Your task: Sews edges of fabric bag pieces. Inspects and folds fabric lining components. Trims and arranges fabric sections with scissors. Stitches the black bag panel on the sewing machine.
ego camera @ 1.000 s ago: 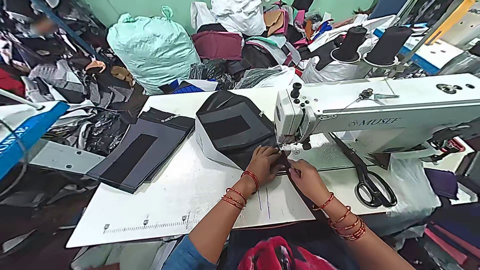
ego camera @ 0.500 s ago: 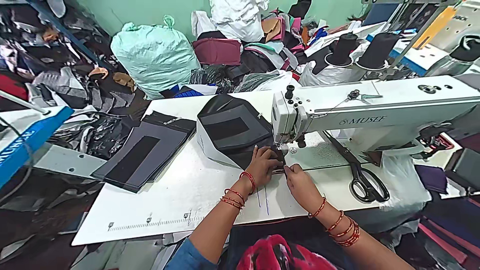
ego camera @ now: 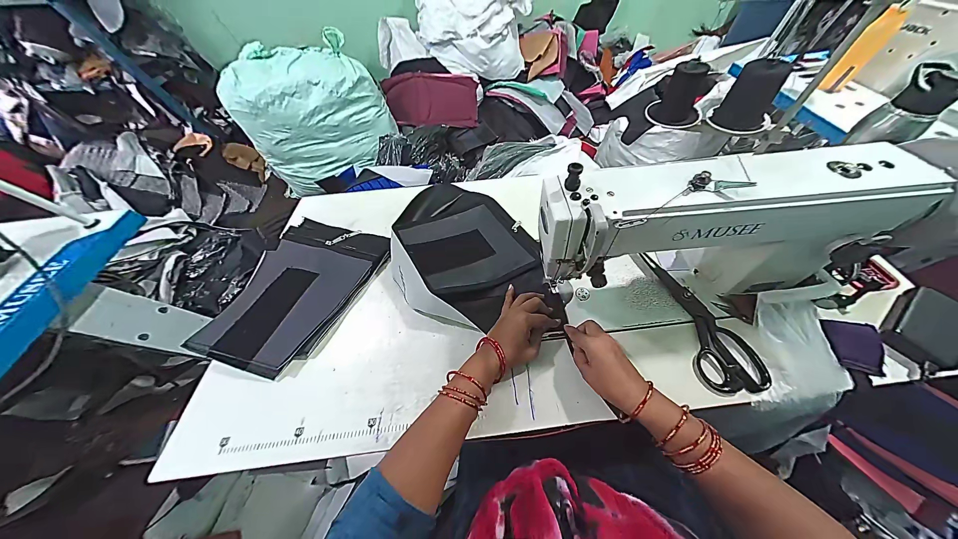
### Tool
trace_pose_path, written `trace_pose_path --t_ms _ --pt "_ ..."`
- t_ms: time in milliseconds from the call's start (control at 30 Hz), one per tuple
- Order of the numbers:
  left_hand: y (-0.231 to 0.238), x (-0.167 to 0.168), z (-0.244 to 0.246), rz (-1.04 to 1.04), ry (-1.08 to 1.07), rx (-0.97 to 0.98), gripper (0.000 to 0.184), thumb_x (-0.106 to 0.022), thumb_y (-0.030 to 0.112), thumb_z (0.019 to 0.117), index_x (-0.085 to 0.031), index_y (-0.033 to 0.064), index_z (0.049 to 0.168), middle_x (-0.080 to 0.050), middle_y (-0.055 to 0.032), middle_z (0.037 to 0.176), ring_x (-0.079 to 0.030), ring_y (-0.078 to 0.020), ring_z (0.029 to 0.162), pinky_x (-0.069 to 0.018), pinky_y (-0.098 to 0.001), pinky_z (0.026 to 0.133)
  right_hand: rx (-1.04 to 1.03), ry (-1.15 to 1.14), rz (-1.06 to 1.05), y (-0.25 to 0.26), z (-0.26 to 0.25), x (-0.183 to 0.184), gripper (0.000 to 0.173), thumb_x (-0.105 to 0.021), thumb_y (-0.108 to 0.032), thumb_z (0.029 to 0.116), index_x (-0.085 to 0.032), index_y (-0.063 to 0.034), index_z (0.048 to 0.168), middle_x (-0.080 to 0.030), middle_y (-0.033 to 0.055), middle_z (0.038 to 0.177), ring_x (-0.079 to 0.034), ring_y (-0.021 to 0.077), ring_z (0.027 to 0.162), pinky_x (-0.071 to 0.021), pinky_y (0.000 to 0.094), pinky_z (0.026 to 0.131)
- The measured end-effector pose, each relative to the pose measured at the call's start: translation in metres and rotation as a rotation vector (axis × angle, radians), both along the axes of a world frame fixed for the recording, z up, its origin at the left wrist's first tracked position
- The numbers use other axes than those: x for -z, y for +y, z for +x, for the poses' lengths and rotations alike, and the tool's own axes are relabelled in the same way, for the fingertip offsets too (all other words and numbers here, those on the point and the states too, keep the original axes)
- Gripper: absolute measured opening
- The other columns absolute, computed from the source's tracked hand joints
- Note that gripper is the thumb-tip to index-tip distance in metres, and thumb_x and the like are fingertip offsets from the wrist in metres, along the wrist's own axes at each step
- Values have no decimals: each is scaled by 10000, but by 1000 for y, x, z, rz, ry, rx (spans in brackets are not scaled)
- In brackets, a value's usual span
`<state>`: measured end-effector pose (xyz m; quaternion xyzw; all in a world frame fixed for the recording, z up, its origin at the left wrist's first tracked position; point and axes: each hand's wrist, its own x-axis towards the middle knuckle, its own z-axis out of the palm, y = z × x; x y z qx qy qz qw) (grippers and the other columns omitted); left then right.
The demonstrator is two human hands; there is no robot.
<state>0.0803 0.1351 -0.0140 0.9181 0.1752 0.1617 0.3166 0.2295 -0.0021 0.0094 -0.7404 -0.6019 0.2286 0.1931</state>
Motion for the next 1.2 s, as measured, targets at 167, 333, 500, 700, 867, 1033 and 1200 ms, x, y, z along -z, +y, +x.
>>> trace_pose_path --t_ms 167,333,500,700,867,1033,1200 --pt "0 4 1 37 -47 27 285 -563 -11 905 -782 32 1083 -720 -169 1207 -553 -399 1349 -154 -754 1174 -39 -146 -100 3 -13 -1 401 -428 19 1025 -559 80 1399 -586 284 1247 -686 353 971 -569 396 850" --pt "-1 3 1 47 -79 73 252 -559 -80 873 -749 -61 1038 -703 -248 1205 -602 -417 1285 -352 -543 1195 -73 -228 -192 1 -19 -10 395 -420 63 1012 -537 110 1386 -547 300 1314 -702 366 935 -581 419 807" --pt "-4 -9 6 80 75 121 552 -579 -141 809 -657 10 1334 -584 -177 1461 -528 -359 1385 -343 -495 1204 -67 -243 -127 -2 -20 -4 361 -453 85 984 -592 120 1315 -572 308 1286 -709 373 925 -589 418 789" --pt "-9 -12 5 80 143 120 536 -596 -169 756 -718 -9 1253 -662 -174 1359 -556 -367 1352 -310 -475 1224 -40 -236 -122 -1 -21 -4 366 -473 75 983 -597 107 1326 -584 297 1263 -715 356 888 -595 399 764" --pt "-4 -7 7 113 67 95 463 -549 -153 811 -736 -20 1212 -691 -176 1313 -591 -362 1321 -347 -466 1205 -24 -244 -107 8 -19 -3 369 -469 72 989 -594 107 1334 -593 283 1236 -714 339 893 -594 385 770" --pt "8 -13 16 104 137 42 463 -518 -146 851 -727 -4 1239 -677 -202 1305 -584 -368 1308 -371 -450 1188 1 -221 -36 24 -13 3 347 -480 78 982 -616 112 1300 -597 297 1225 -708 364 929 -591 405 817" --pt "20 -18 24 66 186 -7 458 -507 -130 873 -722 5 1255 -663 -240 1285 -573 -383 1297 -407 -425 1152 -2 -157 -268 44 -7 -16 459 -426 52 1022 -457 70 1479 -497 292 1390 -652 388 1099 -542 440 940"
